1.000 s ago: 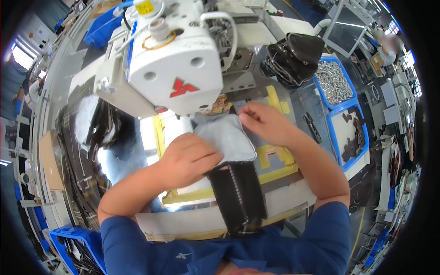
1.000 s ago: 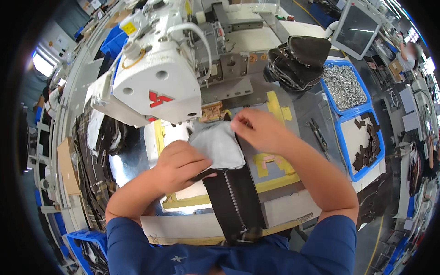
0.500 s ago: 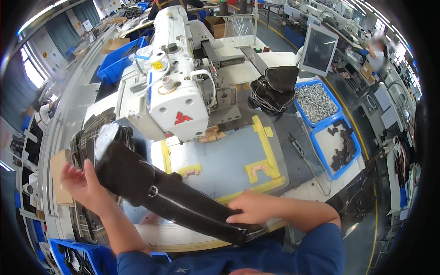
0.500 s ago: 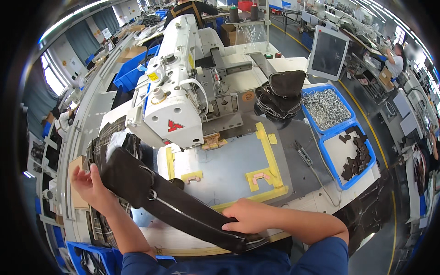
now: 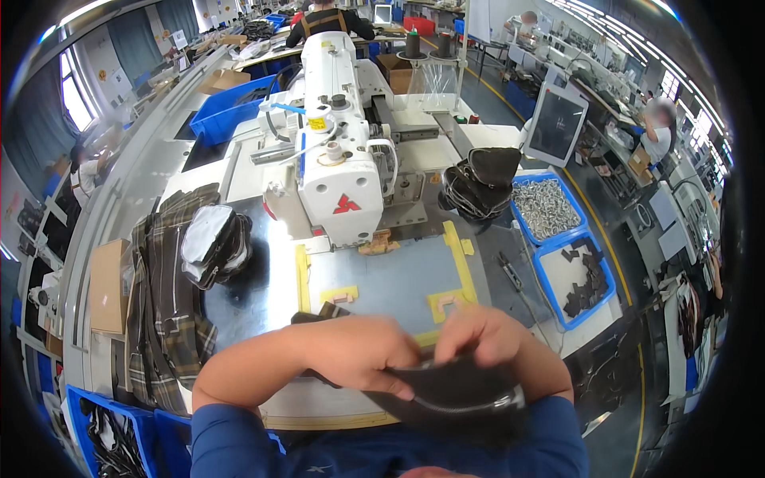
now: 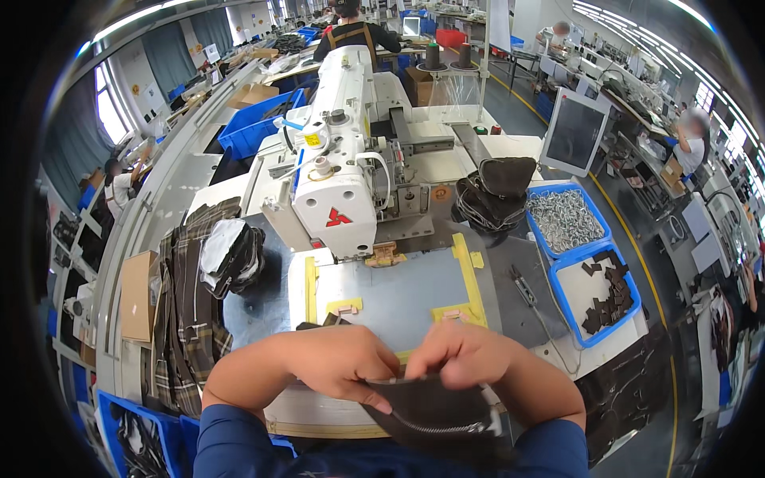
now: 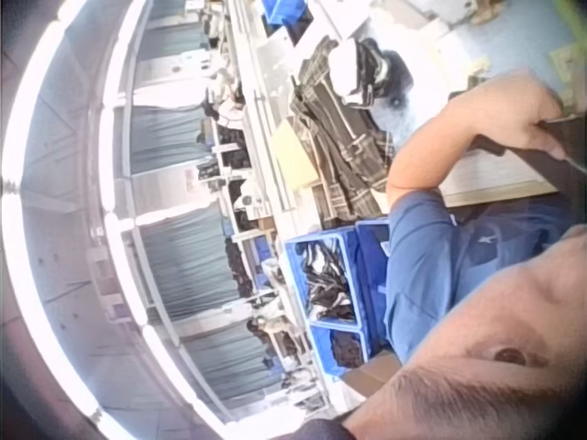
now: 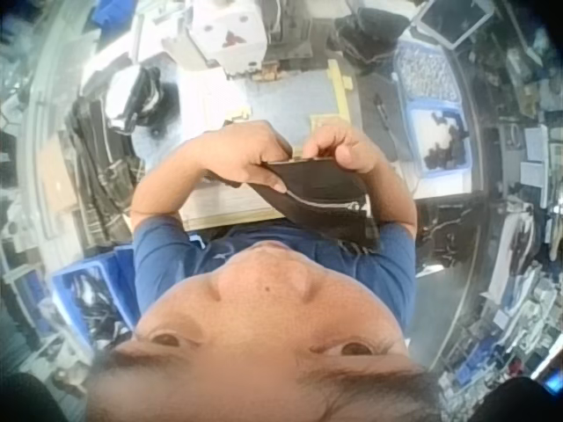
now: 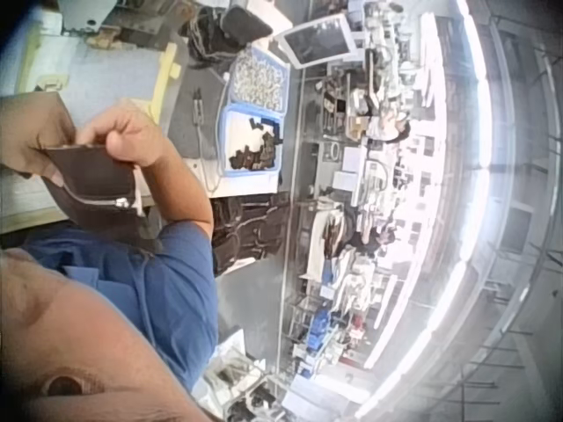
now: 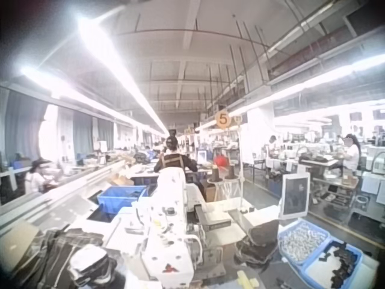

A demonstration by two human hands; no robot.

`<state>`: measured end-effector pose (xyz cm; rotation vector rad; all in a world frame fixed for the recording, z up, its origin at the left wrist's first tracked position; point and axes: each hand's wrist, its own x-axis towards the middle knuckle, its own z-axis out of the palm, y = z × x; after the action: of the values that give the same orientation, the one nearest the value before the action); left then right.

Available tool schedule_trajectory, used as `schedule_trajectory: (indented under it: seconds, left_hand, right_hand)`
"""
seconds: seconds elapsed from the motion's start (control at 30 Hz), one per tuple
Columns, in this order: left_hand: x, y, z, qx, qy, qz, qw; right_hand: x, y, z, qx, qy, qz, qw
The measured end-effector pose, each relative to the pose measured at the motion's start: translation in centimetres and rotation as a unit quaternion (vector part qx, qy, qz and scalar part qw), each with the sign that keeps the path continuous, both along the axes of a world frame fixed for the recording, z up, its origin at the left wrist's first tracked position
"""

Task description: Operating a sewing machine to attach components and finish leather pouches.

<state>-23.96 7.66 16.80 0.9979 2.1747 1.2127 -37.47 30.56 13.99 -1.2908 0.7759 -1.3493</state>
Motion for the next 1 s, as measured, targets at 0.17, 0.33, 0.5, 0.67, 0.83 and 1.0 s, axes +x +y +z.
schedule_trajectory:
  seconds: [0.17,0.33,0.5,0.67,0.83,1.0]
  left_hand:
    - [0.0,-0.2,4.3,0.243,0.054,0.269,0.931]
    - [0.0,-1.7,3.5,0.398,0.031,0.377,0.835]
    - [0.3,-2.9,2.0,0.44,0.019,0.421,0.793]
    - [0.5,-3.9,0.8,0.473,-0.035,0.434,0.766]
    - [-0.3,-5.0,-2.6,0.437,-0.074,0.479,0.758]
    - [0.0,-3.9,-4.7,0.309,-0.047,0.497,0.809]
  right_hand:
    - [2.1,0.0,-5.2,-0.012,-0.185,-0.135,0.973]
    - [4.1,-1.6,-3.5,0.012,0.091,-0.178,0.98]
    - [5.1,-1.8,-5.0,0.097,0.034,-0.141,0.985]
    - [6.0,-1.6,-6.1,0.184,-0.017,-0.052,0.981]
    - [4.8,-1.9,-6.9,0.214,0.219,-0.052,0.951]
    - [1.3,-6.1,-2.5,0.228,0.163,-0.311,0.908]
